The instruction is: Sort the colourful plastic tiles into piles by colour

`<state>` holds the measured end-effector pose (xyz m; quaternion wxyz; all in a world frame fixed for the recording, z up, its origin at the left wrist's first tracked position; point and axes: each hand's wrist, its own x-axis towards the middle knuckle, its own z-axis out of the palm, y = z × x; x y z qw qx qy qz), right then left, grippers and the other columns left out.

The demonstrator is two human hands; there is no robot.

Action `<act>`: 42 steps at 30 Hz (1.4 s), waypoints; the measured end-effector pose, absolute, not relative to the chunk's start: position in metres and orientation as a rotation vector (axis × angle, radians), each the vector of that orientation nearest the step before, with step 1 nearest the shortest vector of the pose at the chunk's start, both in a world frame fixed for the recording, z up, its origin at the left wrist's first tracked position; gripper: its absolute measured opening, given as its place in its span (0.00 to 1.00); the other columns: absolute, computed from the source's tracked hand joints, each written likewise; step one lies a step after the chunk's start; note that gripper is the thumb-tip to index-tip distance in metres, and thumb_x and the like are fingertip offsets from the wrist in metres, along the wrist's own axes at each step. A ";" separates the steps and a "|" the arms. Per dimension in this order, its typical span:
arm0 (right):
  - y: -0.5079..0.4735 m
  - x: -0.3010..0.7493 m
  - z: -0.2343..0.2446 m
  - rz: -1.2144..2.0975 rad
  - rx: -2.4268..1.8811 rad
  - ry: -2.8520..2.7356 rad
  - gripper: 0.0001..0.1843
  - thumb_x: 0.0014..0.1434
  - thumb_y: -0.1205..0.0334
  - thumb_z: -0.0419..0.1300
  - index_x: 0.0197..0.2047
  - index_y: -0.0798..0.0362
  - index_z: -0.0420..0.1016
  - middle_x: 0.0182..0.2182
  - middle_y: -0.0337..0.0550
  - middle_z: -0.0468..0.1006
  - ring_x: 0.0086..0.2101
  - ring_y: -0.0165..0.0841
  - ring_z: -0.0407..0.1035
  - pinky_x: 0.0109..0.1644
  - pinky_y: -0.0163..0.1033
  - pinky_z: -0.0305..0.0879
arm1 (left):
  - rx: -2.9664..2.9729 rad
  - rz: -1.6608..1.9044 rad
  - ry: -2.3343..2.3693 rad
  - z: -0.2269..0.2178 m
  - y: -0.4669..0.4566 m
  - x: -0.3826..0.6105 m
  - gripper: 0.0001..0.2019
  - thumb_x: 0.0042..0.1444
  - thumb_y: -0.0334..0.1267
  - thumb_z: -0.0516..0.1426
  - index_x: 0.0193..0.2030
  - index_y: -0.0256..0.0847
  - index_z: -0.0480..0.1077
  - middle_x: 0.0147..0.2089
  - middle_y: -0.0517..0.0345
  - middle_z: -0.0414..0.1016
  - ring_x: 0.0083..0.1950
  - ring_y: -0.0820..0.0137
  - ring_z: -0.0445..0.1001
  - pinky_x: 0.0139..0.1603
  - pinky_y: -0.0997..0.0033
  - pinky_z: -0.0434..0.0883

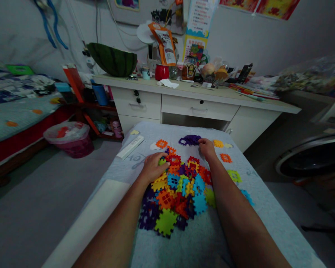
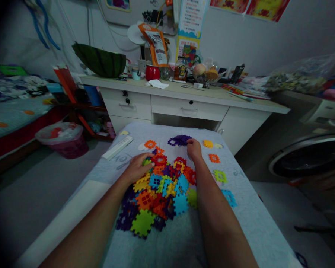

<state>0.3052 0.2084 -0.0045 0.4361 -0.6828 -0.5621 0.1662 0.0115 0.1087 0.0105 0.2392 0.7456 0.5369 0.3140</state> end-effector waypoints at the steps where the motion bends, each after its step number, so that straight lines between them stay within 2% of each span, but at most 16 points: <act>1: 0.208 0.304 -0.003 0.417 -1.722 -1.405 0.17 0.45 0.71 0.52 0.36 0.55 0.78 0.31 0.42 0.79 0.33 0.33 0.72 0.42 0.39 0.68 | 2.042 0.867 1.466 0.010 0.109 0.011 0.17 0.55 0.44 0.57 0.51 0.46 0.73 0.57 0.55 0.75 0.61 0.59 0.69 0.66 0.54 0.60; 7: 0.201 0.286 0.020 0.351 -1.712 -1.560 0.17 0.49 0.74 0.53 0.40 0.55 0.78 0.37 0.44 0.80 0.40 0.36 0.73 0.50 0.43 0.67 | 2.020 0.898 1.544 0.006 0.111 0.011 0.19 0.52 0.44 0.59 0.52 0.46 0.72 0.61 0.53 0.70 0.65 0.57 0.64 0.66 0.52 0.59; 13: 0.177 0.224 0.035 0.396 -1.265 -2.219 0.17 0.60 0.69 0.55 0.51 0.54 0.75 0.51 0.49 0.77 0.52 0.38 0.69 0.60 0.45 0.61 | 2.014 0.865 1.541 0.009 0.108 0.013 0.26 0.54 0.43 0.58 0.59 0.40 0.67 0.61 0.46 0.70 0.64 0.55 0.65 0.67 0.52 0.59; 16: 0.168 0.201 0.027 0.394 -1.234 -2.332 0.22 0.61 0.69 0.53 0.58 0.53 0.72 0.58 0.49 0.73 0.57 0.40 0.65 0.63 0.47 0.55 | 2.012 0.854 1.523 0.011 0.107 0.013 0.27 0.54 0.44 0.59 0.60 0.41 0.65 0.60 0.48 0.72 0.63 0.56 0.68 0.66 0.51 0.60; 19: 0.167 0.196 0.019 0.343 -1.304 -2.452 0.26 0.62 0.70 0.51 0.63 0.53 0.67 0.59 0.50 0.71 0.58 0.41 0.63 0.62 0.48 0.54 | 2.004 0.857 1.523 0.012 0.107 0.014 0.28 0.53 0.43 0.59 0.61 0.42 0.64 0.59 0.49 0.73 0.62 0.56 0.69 0.66 0.50 0.60; 26: 0.169 0.200 0.025 0.253 -1.338 -2.528 0.26 0.60 0.70 0.52 0.61 0.56 0.69 0.52 0.55 0.73 0.51 0.40 0.64 0.58 0.46 0.55 | 2.013 0.830 1.499 0.014 0.106 0.014 0.29 0.53 0.43 0.59 0.62 0.42 0.63 0.60 0.49 0.73 0.63 0.57 0.68 0.66 0.51 0.60; 29: 0.169 0.203 0.031 0.293 -1.333 -2.467 0.18 0.59 0.70 0.55 0.51 0.57 0.77 0.44 0.53 0.75 0.46 0.39 0.66 0.55 0.44 0.58 | 2.001 0.827 1.507 0.014 0.105 0.014 0.29 0.54 0.43 0.59 0.63 0.42 0.62 0.61 0.49 0.72 0.64 0.56 0.67 0.67 0.50 0.58; 32: 0.170 0.210 0.037 0.449 -1.255 -2.359 0.11 0.54 0.72 0.59 0.40 0.56 0.79 0.37 0.46 0.75 0.41 0.35 0.66 0.49 0.40 0.61 | 1.992 0.822 1.506 0.015 0.105 0.014 0.29 0.54 0.43 0.59 0.63 0.44 0.62 0.60 0.50 0.73 0.64 0.57 0.67 0.67 0.49 0.57; 35: 0.170 0.217 0.041 0.709 -1.202 -2.186 0.09 0.49 0.72 0.61 0.36 0.55 0.77 0.32 0.40 0.74 0.34 0.30 0.66 0.41 0.35 0.62 | 1.997 0.815 1.503 0.015 0.105 0.014 0.28 0.54 0.44 0.59 0.62 0.45 0.63 0.59 0.51 0.74 0.63 0.57 0.68 0.67 0.50 0.58; 39: 0.168 0.225 0.049 1.160 -1.107 -1.956 0.06 0.49 0.63 0.64 0.32 0.55 0.75 0.25 0.34 0.73 0.26 0.27 0.64 0.32 0.32 0.61 | 2.008 0.809 1.496 0.014 0.106 0.013 0.25 0.54 0.44 0.59 0.59 0.45 0.66 0.59 0.52 0.74 0.62 0.57 0.69 0.66 0.52 0.59; 42: 0.165 0.227 0.053 1.257 -1.079 -1.862 0.09 0.47 0.58 0.65 0.29 0.55 0.76 0.23 0.34 0.74 0.25 0.26 0.63 0.32 0.31 0.61 | 2.012 0.817 1.489 0.013 0.107 0.013 0.24 0.54 0.45 0.58 0.58 0.45 0.67 0.59 0.53 0.74 0.62 0.58 0.69 0.66 0.53 0.60</act>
